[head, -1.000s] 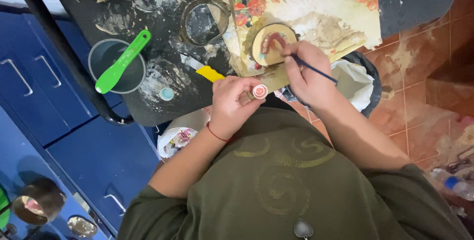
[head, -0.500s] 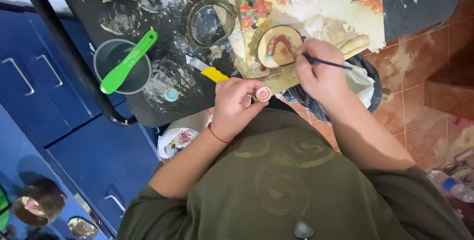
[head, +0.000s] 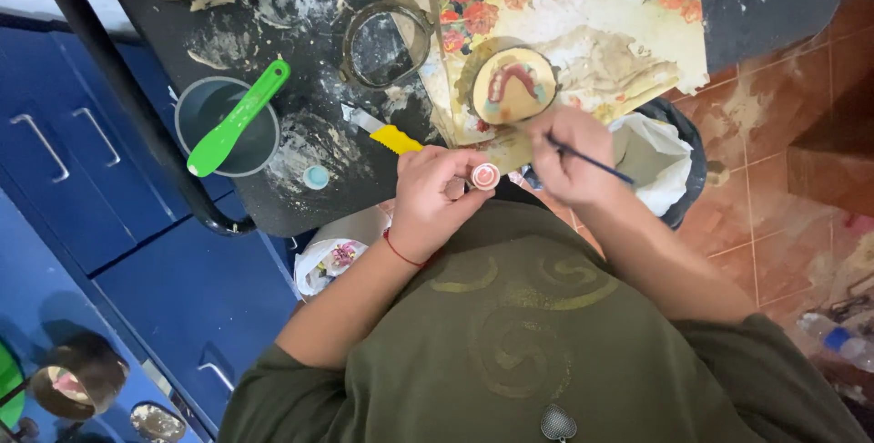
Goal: The person paints a dental mold held in their left hand using a small brush in their right hand. They dip the brush into a small container of liquid and apply it to the mold's surface. Later, they move to a different table to paint a second mold with a different brush and paint source.
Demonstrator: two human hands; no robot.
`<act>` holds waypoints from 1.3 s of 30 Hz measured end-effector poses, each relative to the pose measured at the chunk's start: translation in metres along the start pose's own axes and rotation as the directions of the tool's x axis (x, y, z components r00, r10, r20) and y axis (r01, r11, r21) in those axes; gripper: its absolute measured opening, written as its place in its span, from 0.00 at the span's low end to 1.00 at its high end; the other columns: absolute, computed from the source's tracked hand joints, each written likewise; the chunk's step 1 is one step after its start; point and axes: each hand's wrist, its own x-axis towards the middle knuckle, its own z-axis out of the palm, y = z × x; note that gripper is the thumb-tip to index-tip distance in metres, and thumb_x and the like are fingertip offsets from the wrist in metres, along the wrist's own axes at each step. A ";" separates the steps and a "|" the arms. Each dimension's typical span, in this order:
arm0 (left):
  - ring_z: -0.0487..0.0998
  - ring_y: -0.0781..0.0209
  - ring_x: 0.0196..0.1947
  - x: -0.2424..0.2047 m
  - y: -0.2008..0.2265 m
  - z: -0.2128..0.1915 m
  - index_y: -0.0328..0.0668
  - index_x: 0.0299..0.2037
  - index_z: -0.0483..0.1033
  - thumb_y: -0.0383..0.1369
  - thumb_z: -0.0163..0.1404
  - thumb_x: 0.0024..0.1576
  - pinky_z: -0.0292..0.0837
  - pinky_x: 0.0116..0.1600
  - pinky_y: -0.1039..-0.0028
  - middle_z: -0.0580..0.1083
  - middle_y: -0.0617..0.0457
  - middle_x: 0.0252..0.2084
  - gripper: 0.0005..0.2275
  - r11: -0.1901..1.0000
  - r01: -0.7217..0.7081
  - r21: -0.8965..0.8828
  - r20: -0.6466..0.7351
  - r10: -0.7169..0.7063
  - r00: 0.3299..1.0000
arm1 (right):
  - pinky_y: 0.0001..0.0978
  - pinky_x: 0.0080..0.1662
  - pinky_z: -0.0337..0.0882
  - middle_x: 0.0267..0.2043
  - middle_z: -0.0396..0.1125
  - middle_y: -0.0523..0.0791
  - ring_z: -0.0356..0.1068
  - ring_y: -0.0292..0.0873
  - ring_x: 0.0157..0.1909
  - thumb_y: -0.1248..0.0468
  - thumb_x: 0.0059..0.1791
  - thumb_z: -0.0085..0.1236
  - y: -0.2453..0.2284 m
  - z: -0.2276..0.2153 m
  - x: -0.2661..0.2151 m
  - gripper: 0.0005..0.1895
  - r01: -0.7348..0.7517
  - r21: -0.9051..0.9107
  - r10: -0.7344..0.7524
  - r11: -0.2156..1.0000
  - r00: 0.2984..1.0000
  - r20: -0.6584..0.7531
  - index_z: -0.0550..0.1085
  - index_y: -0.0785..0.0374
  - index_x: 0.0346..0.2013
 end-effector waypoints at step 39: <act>0.79 0.68 0.40 0.016 -0.004 0.020 0.57 0.40 0.78 0.40 0.70 0.44 0.62 0.51 0.77 0.76 0.67 0.32 0.17 1.000 0.000 0.022 0.040 -0.001 0.999 | 0.36 0.40 0.71 0.27 0.71 0.50 0.70 0.45 0.30 0.70 0.54 0.53 0.006 -0.011 -0.030 0.08 -0.171 0.199 0.202 0.965 0.969 -0.142 0.80 0.67 0.39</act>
